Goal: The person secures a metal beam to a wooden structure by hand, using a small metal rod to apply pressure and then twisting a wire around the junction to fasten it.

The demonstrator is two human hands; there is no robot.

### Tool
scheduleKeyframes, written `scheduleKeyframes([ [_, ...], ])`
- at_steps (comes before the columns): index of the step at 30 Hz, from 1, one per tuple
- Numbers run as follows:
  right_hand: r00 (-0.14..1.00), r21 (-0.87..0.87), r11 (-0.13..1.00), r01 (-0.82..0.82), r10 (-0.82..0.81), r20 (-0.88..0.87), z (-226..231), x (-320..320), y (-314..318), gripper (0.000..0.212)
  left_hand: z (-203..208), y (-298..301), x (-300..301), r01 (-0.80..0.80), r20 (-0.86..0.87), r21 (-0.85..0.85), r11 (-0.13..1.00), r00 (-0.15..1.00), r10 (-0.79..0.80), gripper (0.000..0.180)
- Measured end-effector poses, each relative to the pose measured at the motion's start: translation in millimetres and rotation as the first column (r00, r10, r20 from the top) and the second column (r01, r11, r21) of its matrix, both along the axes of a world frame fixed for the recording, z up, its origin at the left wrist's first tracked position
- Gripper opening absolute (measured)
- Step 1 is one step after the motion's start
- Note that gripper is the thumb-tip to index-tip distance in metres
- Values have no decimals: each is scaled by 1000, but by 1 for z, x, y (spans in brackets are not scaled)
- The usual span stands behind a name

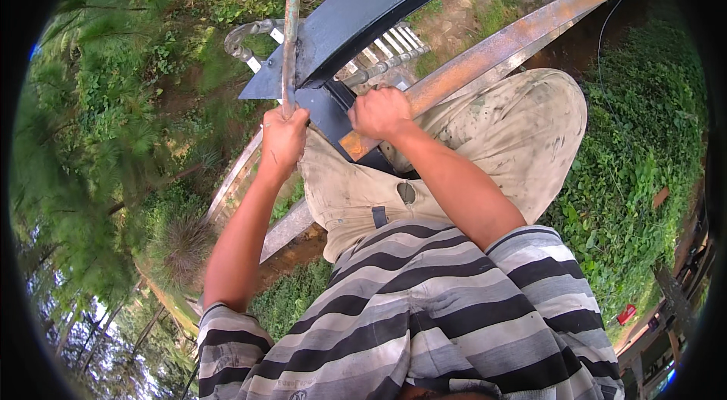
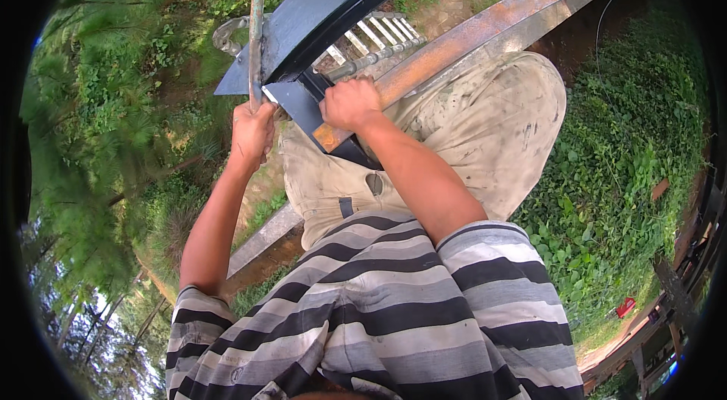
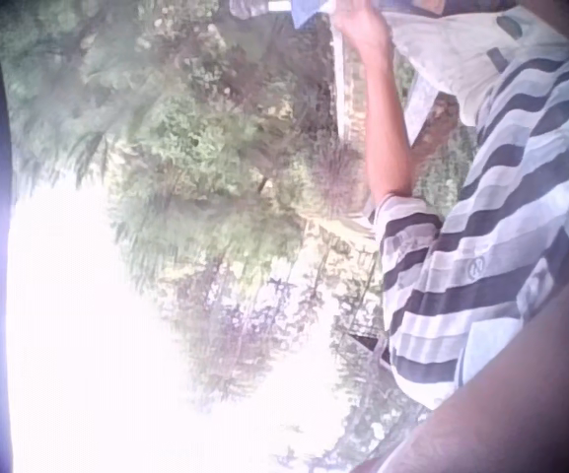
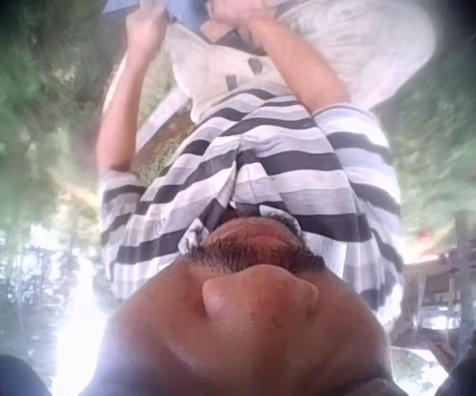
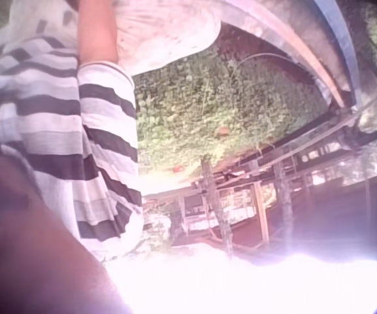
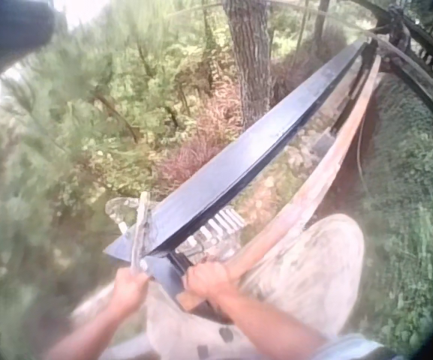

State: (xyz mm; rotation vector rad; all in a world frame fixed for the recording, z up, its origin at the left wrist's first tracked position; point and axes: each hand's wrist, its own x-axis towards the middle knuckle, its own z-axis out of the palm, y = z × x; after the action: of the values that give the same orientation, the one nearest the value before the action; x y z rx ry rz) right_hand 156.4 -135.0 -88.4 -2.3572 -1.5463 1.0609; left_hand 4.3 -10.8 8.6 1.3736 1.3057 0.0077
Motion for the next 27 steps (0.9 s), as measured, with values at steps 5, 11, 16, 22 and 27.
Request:
scheduleKeyframes([
  [5,999,26,999,-34,33,10,-3,2,0,39,6,-3,6,-15,-6,13,1000,1000,15,28],
  [11,1000,16,1000,2,-2,-7,0,1,0,40,-1,-5,-5,11,-39,58,998,999,-9,24],
  [16,997,29,1000,9,-12,80,6,0,0,42,-2,-8,2,46,-14,205,978,999,-44,28],
  [22,991,-103,987,-123,128,41,12,8,5,49,-2,-7,-8,64,-30,195,979,998,-59,30],
  [27,972,-187,979,-85,123,200,8,73,3,54,-3,-9,0,34,4,192,981,999,-36,30],
])
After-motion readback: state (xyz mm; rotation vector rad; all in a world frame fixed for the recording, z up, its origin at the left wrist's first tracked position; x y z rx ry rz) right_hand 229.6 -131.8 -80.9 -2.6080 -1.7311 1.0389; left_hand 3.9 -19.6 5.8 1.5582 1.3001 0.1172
